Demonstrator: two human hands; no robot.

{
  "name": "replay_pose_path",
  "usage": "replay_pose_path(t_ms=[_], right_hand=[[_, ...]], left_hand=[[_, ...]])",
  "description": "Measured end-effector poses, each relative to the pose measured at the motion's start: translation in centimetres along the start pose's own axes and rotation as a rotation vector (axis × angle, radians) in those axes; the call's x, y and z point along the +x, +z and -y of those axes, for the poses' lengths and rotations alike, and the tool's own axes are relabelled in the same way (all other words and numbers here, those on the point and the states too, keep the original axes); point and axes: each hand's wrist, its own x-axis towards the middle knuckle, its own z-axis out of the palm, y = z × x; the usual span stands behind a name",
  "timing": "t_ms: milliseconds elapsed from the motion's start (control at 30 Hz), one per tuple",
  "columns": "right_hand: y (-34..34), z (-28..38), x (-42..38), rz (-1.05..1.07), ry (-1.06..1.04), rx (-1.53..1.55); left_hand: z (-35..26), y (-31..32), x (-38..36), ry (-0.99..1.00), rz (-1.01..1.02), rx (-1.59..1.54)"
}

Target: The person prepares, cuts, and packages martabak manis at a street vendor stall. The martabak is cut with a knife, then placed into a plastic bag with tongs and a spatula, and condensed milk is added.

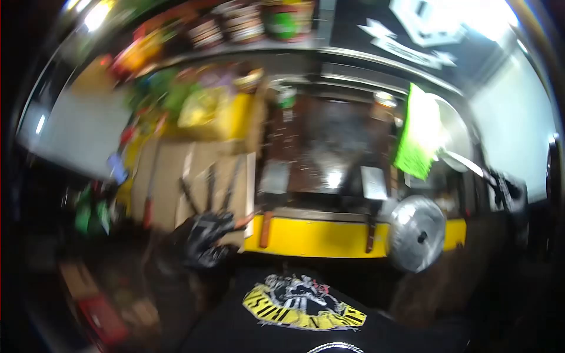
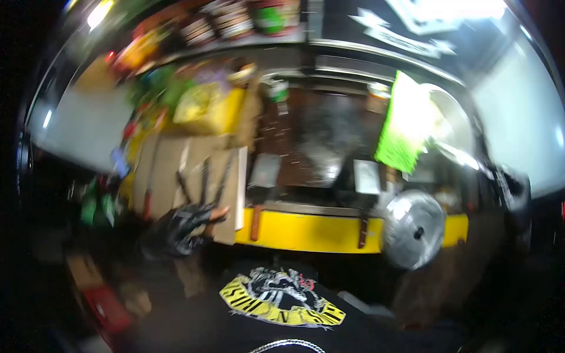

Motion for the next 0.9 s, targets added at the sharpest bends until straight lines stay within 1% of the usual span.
replay_pose_path(t_ms=[33, 67, 100, 133, 233, 300, 367, 400, 433, 467, 500, 533, 567, 600, 633, 667, 700, 733, 767, 800, 833, 867, 900], right_hand=[[9.1, 9.0, 0.1, 0.076, -0.051, 0.01], [16.9, 17.0, -1.2, 0.157, -0.096, 0.018], [21.5, 21.3, -2.5, 0.228, -0.134, 0.022], [23.9, 23.0, -3.0, 0.286, -0.159, 0.028], [30.6, 27.3, -3.4, 0.365, -0.162, -0.002], [32.9, 27.4, -2.0, 0.364, -0.112, -0.037], [31.4, 23.3, 1.4, 0.347, -0.047, -0.08], [28.9, 19.7, 3.8, 0.353, -0.017, -0.117], [31.7, 18.8, 3.8, 0.38, -0.058, 0.086], [34.2, 21.0, 3.5, 0.395, -0.052, 0.022], [37.7, 23.7, 2.9, 0.319, -0.089, 0.066], [39.9, 27.7, 2.1, 0.349, -0.183, -0.024], [41.4, 29.5, 1.8, 0.422, -0.128, 0.057], [42.7, 32.4, 1.5, 0.425, 0.108, -0.155], [44.2, 29.1, 1.4, 0.386, -0.277, 0.129], [44.1, 30.1, 0.9, 0.389, -0.236, 0.088], [44.0, 31.2, 0.5, 0.39, -0.191, 0.045], [43.5, 31.8, 0.2, 0.385, -0.135, 0.005], [42.6, 31.9, -0.1, 0.384, -0.075, -0.031], [41.8, 30.8, -0.2, 0.394, 0.013, 0.029], [40.5, 32.0, -0.2, 0.397, 0.021, -0.073], [39.2, 30.8, -0.3, 0.376, -0.027, -0.062], [38.1, 29.7, -0.3, 0.357, -0.083, -0.049]], left_hand=[[-0.1, -0.6, -1.1, -0.143, -0.025, -0.046], [-0.6, -2.7, -3.0, -0.425, 0.11, -0.34], [2.5, 0.2, -6.6, -0.078, -0.254, -0.197], [2.9, 0.8, -10.7, -0.148, -0.287, -0.19], [6.3, 0.7, -21.5, -0.375, -0.388, -0.369], [10.1, -0.4, -27.5, -0.465, -0.413, -0.502], [14.7, -1.1, -32.3, -0.536, -0.421, -0.641], [18.1, -0.1, -34.6, -0.533, -0.42, -0.669], [22.6, 1.4, -36.6, -0.577, -0.574, -0.591], [26.3, 2.7, -38.1, -0.617, -0.726, -0.495], [28.5, 3.5, -37.9, -0.702, -0.79, -0.413], [30.1, 4.5, -37.2, -0.781, -0.842, -0.324], [30.2, 4.5, -35.7, -0.766, -0.823, -0.325], [30.2, 4.6, -33.9, -0.963, -0.612, 0.035], [30.4, 5.0, -32.7, -1.116, -0.388, 0.402], [32.3, 7.0, -32.8, -1.071, -0.375, 0.396], [35.5, 10.6, -33.5, -1.0, -0.577, 0.463], [37.5, 12.6, -33.9, -0.922, -0.78, 0.514], [39.7, 14.1, -35.1, -0.794, -0.818, 0.544], [39.4, 12.9, -35.6, -0.813, -0.681, 0.339], [38.1, 11.2, -35.7, -0.834, -0.537, 0.146], [35.7, 9.4, -35.1, -0.811, -0.522, 0.139], [33.2, 7.4, -34.5, -0.868, -0.568, -0.045]])
